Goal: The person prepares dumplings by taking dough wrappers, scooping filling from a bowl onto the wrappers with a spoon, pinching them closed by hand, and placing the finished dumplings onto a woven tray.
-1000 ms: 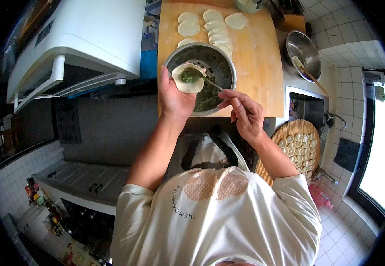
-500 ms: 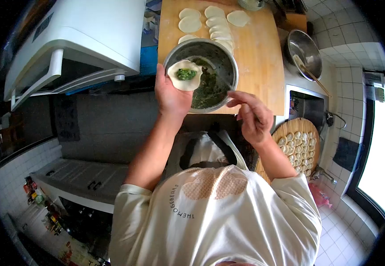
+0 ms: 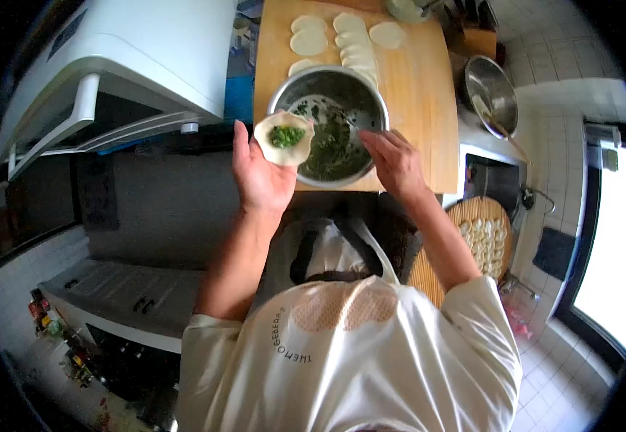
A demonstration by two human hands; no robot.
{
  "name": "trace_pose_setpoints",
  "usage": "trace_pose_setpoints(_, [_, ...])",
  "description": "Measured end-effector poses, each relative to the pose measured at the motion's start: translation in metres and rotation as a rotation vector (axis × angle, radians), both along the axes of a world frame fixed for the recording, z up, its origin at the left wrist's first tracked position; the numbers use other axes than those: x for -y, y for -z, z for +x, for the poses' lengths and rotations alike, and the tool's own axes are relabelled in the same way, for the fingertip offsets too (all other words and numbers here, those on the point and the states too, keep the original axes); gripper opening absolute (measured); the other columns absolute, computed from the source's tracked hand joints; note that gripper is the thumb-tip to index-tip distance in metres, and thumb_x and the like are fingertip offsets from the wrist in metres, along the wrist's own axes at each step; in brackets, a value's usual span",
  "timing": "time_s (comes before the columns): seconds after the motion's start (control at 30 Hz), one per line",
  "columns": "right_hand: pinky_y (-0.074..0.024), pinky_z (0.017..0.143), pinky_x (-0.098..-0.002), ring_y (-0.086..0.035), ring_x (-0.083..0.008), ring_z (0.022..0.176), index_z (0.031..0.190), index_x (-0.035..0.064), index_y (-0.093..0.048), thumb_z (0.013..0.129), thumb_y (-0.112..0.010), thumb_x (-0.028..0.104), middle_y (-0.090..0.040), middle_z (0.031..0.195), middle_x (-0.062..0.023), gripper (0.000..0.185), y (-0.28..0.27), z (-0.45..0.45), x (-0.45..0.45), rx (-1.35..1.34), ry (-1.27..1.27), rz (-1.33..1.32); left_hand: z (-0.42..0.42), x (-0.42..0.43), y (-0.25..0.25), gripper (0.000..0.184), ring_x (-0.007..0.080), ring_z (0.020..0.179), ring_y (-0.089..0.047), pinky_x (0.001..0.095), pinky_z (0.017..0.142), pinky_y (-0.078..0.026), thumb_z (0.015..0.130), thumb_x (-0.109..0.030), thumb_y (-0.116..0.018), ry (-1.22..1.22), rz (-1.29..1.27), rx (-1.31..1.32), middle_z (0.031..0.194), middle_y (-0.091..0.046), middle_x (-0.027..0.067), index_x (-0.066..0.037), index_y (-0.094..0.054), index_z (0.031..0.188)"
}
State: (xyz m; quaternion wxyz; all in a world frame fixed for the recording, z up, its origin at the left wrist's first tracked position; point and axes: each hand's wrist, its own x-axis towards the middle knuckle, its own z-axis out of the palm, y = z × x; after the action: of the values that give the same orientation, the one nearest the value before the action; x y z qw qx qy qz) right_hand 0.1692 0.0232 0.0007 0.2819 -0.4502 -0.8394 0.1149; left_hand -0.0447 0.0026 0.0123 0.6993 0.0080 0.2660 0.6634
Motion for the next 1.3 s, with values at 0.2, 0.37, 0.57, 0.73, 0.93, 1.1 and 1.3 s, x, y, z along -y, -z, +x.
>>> trace_pose_setpoints(0.2, [-0.05,0.059,-0.0338,-0.061,-0.0249,0.073,0.098,0.0095,-0.062,0.079,-0.057,0.007,-0.062,0.08,-0.0078,0.02,0.002,0.007,0.008,-0.037,0.058,-0.052,-0.002,0.006,0.003,0.06,0.0361,0.108,-0.051,0.0409,0.096,-0.039,0.092,-0.049,-0.032,0.023,0.027,0.021,0.112,-0.053,0.0224,0.005,-0.048,0.111])
trace_pose_setpoints(0.37, [-0.0484,0.061,-0.0343,-0.06,-0.028,0.069,0.096,0.0047,-0.063,0.082,-0.058,0.008,-0.06,0.077,-0.0124,0.015,-0.01,0.006,-0.005,-0.036,0.068,-0.114,-0.002,0.006,0.002,0.059,0.0368,0.108,-0.051,0.0407,0.097,-0.039,0.092,-0.048,-0.032,0.021,-0.017,0.041,0.111,-0.054,0.0218,0.005,-0.048,0.111])
trace_pose_setpoints(0.57, [-0.0502,0.063,-0.0378,-0.061,-0.0316,0.076,0.095,0.0056,-0.062,0.085,-0.053,0.012,-0.062,0.086,-0.0138,0.015,-0.006,0.012,-0.001,0.032,0.061,-0.301,-0.005,0.008,0.011,0.062,0.0403,0.114,-0.045,0.0418,0.097,-0.04,0.091,-0.049,-0.034,0.016,0.023,0.052,0.115,-0.051,0.0265,0.007,-0.049,0.112])
trace_pose_setpoints(0.73, [-0.0501,0.061,-0.0376,-0.061,-0.0333,0.071,0.092,0.0042,-0.061,0.083,-0.055,0.011,-0.062,0.078,-0.0154,0.013,-0.004,0.013,0.0,-0.077,0.089,-0.3,-0.003,0.009,0.005,0.059,0.0354,0.108,-0.052,0.0402,0.096,-0.04,0.091,-0.049,-0.032,0.02,0.002,0.009,0.109,-0.056,0.021,0.004,-0.05,0.11])
trace_pose_setpoints(0.93, [-0.0494,0.054,-0.0329,-0.062,-0.0267,0.059,0.086,0.0002,-0.054,0.084,-0.058,0.012,-0.061,0.066,-0.0156,0.012,-0.004,0.007,0.005,-0.157,0.155,-0.477,-0.005,0.01,0.01,0.062,0.0399,0.114,-0.046,0.0422,0.097,-0.04,0.091,-0.049,-0.034,-0.004,-0.004,0.022,0.115,-0.052,0.0255,0.007,-0.05,0.112])
trace_pose_setpoints(1.1, [-0.0466,0.051,-0.0246,-0.058,-0.011,0.058,0.086,-0.0022,-0.053,0.088,-0.055,0.013,-0.062,0.066,-0.0087,0.016,-0.006,0.004,0.009,-0.239,0.158,-0.646,-0.006,0.011,0.011,0.062,0.0404,0.114,-0.045,0.043,0.097,-0.04,0.091,-0.049,-0.033,-0.015,0.014,0.004,0.116,-0.051,0.0259,0.007,-0.049,0.113])
trace_pose_setpoints(1.3, [-0.0478,0.054,-0.0257,-0.059,-0.0128,0.059,0.086,-0.0024,-0.051,0.089,-0.054,0.015,-0.061,0.066,-0.0105,0.018,-0.005,0.003,0.015,-0.342,0.262,-0.69,-0.006,0.012,0.007,0.062,0.0415,0.115,-0.045,0.0434,0.097,-0.04,0.091,-0.049,-0.034,-0.039,-0.033,-0.006,0.117,-0.05,0.0265,0.008,-0.049,0.112])
